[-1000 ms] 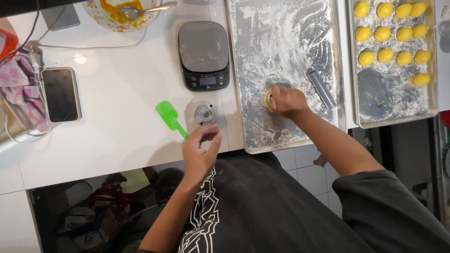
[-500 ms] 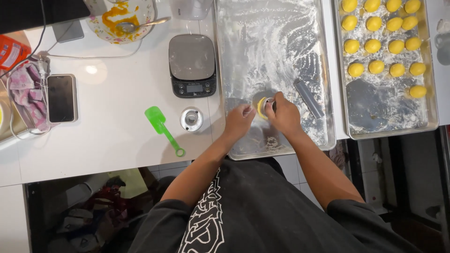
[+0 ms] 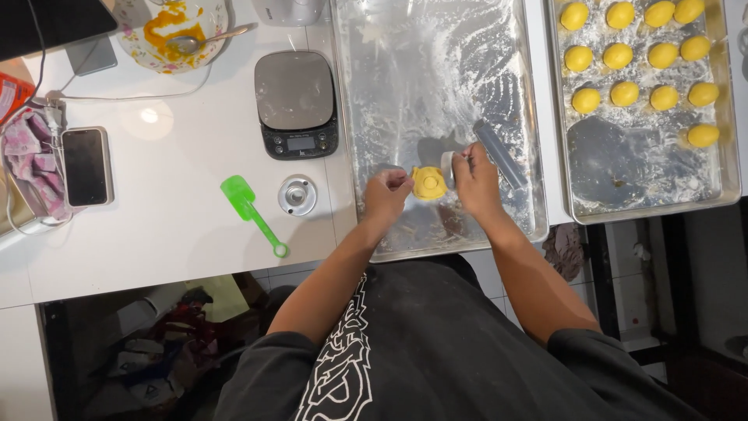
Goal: Weighing dough balls, flattening them, and using a circular cutter to shape pastries before placing them on a baking tray.
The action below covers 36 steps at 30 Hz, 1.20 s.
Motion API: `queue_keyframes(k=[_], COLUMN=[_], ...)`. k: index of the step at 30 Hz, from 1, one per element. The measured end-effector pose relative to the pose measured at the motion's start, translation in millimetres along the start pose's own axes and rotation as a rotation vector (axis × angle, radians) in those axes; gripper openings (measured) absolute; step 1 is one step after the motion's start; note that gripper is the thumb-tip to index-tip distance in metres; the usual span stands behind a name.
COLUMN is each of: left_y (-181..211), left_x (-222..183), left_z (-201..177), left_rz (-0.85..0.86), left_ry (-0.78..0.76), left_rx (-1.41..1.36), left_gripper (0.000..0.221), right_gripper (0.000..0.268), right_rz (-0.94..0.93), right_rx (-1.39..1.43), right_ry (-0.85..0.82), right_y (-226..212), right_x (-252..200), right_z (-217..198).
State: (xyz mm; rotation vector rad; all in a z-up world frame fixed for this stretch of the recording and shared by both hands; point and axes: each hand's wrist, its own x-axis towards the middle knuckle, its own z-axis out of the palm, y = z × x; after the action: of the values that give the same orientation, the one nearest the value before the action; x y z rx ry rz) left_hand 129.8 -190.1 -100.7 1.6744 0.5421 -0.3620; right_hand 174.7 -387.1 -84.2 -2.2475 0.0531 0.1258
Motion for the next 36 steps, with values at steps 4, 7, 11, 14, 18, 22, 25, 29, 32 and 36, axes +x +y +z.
queue_keyframes(k=[4, 7, 11, 14, 18, 22, 25, 29, 32, 36], left_y=[11, 16, 5, 5, 14, 13, 11, 3, -7, -8], left_x=[-11, -12, -3, -7, -17, -18, -18, -15, -10, -12], left_z=[8, 13, 21, 21, 16, 15, 14, 13, 13, 11], left_rz=[0.028, 0.048, 0.06, 0.04, 0.01, -0.026, -0.018, -0.025, -0.015, 0.024], left_ry=[0.043, 0.067, 0.098, 0.1, 0.084, 0.04, 0.021, 0.033, 0.03, 0.042], left_rx=[0.14, 0.236, 0.274, 0.192, 0.136, -0.036, -0.163, -0.284, -0.346, -0.315], left_gripper=[0.035, 0.03, 0.023, 0.022, 0.023, 0.024, 0.025, 0.025, 0.024, 0.026], right_gripper=[0.026, 0.026, 0.028, 0.049, 0.028, 0.037, 0.042, 0.032, 0.026, 0.024], right_rz=[0.016, -0.033, -0.062, -0.304, -0.419, -0.455, -0.339, -0.215, -0.147, -0.144], right_rx=[-0.181, -0.516, -0.873, -0.975, -0.632, -0.294, -0.281, -0.319, -0.289, -0.265], right_ry=[0.055, 0.076, 0.047, 0.331, 0.184, -0.202, -0.457, -0.581, -0.584, -0.536], right_y=[-14, -15, 8, 14, -11, -14, -15, -18, -26, -19], right_x=[-14, -30, -44, -48, -42, -13, 9, 20, 15, 15], right_z=[-33, -46, -44, -35, -29, -16, -10, -9, -10, -7])
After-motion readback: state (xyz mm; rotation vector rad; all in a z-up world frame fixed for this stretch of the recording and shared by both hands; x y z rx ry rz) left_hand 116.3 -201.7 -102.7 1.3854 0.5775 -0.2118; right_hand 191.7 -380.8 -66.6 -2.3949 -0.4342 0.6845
